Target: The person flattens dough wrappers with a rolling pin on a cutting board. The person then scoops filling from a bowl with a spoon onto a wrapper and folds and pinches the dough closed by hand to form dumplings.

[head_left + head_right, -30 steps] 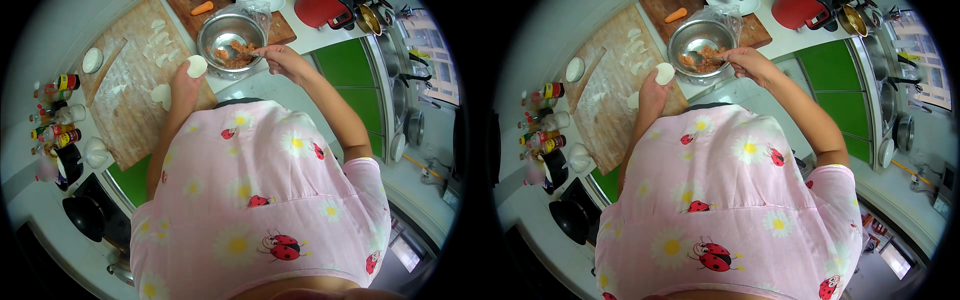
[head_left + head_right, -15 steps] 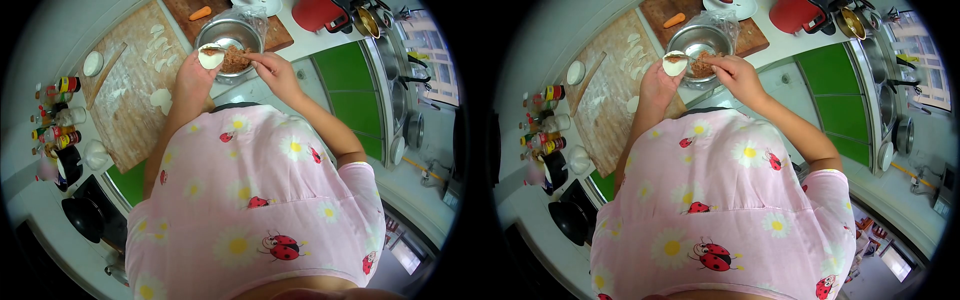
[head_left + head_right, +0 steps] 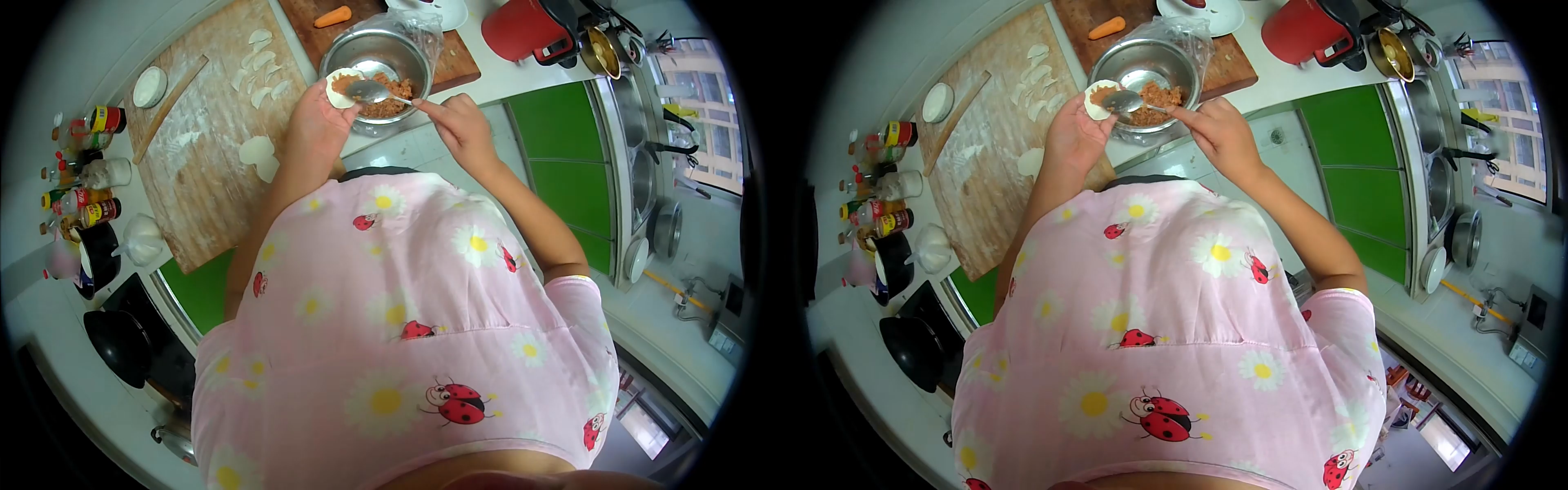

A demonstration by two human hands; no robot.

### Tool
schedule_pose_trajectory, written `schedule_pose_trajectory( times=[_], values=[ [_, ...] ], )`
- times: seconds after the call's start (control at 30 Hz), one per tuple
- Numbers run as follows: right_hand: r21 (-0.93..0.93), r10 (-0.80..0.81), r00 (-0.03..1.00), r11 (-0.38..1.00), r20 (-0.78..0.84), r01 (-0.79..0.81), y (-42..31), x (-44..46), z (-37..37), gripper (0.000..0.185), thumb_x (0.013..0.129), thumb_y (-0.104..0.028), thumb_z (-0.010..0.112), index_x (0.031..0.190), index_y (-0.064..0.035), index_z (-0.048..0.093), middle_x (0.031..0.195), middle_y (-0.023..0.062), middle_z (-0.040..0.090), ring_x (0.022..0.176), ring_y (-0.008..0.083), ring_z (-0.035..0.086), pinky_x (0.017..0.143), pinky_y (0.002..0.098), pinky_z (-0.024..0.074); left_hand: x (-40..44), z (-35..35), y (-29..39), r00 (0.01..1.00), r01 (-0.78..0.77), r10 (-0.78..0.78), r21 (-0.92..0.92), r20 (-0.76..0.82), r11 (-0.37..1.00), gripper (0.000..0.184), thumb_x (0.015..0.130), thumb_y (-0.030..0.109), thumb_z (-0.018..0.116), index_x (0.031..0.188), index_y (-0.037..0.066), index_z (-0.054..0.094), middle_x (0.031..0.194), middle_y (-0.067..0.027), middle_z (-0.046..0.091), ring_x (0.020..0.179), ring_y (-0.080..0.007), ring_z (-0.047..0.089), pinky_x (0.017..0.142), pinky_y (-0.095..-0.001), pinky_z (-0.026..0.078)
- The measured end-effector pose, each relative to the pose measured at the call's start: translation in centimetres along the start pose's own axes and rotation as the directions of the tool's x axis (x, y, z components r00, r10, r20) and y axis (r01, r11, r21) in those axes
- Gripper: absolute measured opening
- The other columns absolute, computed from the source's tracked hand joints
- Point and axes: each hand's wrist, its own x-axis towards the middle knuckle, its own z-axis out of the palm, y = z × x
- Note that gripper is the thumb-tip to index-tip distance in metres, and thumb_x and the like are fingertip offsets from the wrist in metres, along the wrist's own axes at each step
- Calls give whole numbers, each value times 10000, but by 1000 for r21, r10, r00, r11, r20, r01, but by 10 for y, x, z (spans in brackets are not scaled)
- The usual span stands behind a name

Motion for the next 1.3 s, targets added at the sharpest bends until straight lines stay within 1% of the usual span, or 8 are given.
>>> schedule_pose_trajectory(
  times=[0.17, 0.37, 0.57, 0.67, 0.77, 0.87, 0.97, 1.3],
  values=[
    [48, 89, 992, 995, -90, -84, -12, 10, 1, 423, 772, 11, 641, 1166, -142, 644, 741, 78, 513, 737, 271, 499, 670, 374, 422, 4, 0, -3, 999, -8, 9, -31, 39, 999, 313, 989, 152, 376, 1222, -36, 464, 1266, -152, 564, 1200, -288, 536, 1054, -456, 415],
    [-29, 36, 999, 999, 17, -35, -13, 6, 7, 420, 773, 19, 627, 1167, -124, 638, 745, 84, 510, 742, 277, 497, 669, 375, 425, 10, -2, -5, 999, -12, 14, -48, 52, 999, 327, 998, 165, 360, 1226, -46, 461, 1257, -165, 564, 1180, -296, 551, 1059, -451, 417],
    [28, 64, 995, 998, -80, -62, -17, 12, 4, 411, 776, 15, 624, 1164, -119, 636, 749, 84, 506, 748, 285, 490, 679, 381, 426, 6, 2, -9, 999, -42, 43, -44, 33, 998, 329, 1002, 167, 360, 1224, -57, 456, 1255, -172, 565, 1184, -295, 550, 1043, -446, 436],
    [5, 58, 998, 998, -13, -58, -17, 10, 8, 397, 783, 8, 627, 1160, -115, 637, 751, 90, 516, 752, 287, 496, 678, 379, 427, 12, -2, -8, 997, -46, 49, -46, 61, 998, 324, 1000, 158, 366, 1221, -61, 456, 1261, -178, 559, 1187, -295, 547, 1046, -462, 435],
    [57, 63, 998, 997, -32, -61, -17, 8, 0, 352, 839, 23, 592, 1173, -81, 630, 763, 97, 531, 756, 260, 511, 698, 354, 425, 10, 1, -5, 996, -73, 75, -38, 38, 997, 336, 1001, 156, 368, 1237, -71, 442, 1276, -197, 547, 1189, -306, 547, 1050, -473, 432],
    [80, 177, 976, 983, -126, -168, -20, 10, -6, 364, 796, -3, 630, 1148, -94, 636, 758, 98, 537, 741, 284, 507, 676, 385, 429, 10, 0, -2, 997, -68, 69, -30, 27, 997, 349, 1006, 163, 366, 1251, -78, 425, 1281, -209, 541, 1188, -321, 546, 1050, -477, 432],
    [44, 141, 978, 990, -156, -135, -14, 12, -6, 363, 793, 6, 622, 1145, -85, 634, 755, 99, 537, 731, 283, 510, 675, 389, 432, 13, -3, -1, 997, -53, 55, -47, 52, 998, 348, 1008, 167, 370, 1255, -74, 416, 1277, -203, 542, 1185, -329, 544, 1046, -486, 434],
    [-55, 28, 998, 998, -52, -31, -12, 12, -8, 417, 746, 14, 637, 1148, -97, 632, 761, 85, 507, 773, 291, 500, 708, 390, 428, 9, 4, 2, 997, -72, 73, -40, 23, 997, 330, 1000, 164, 401, 1248, -52, 423, 1300, -177, 530, 1208, -318, 525, 1048, -507, 419]
  ],
)
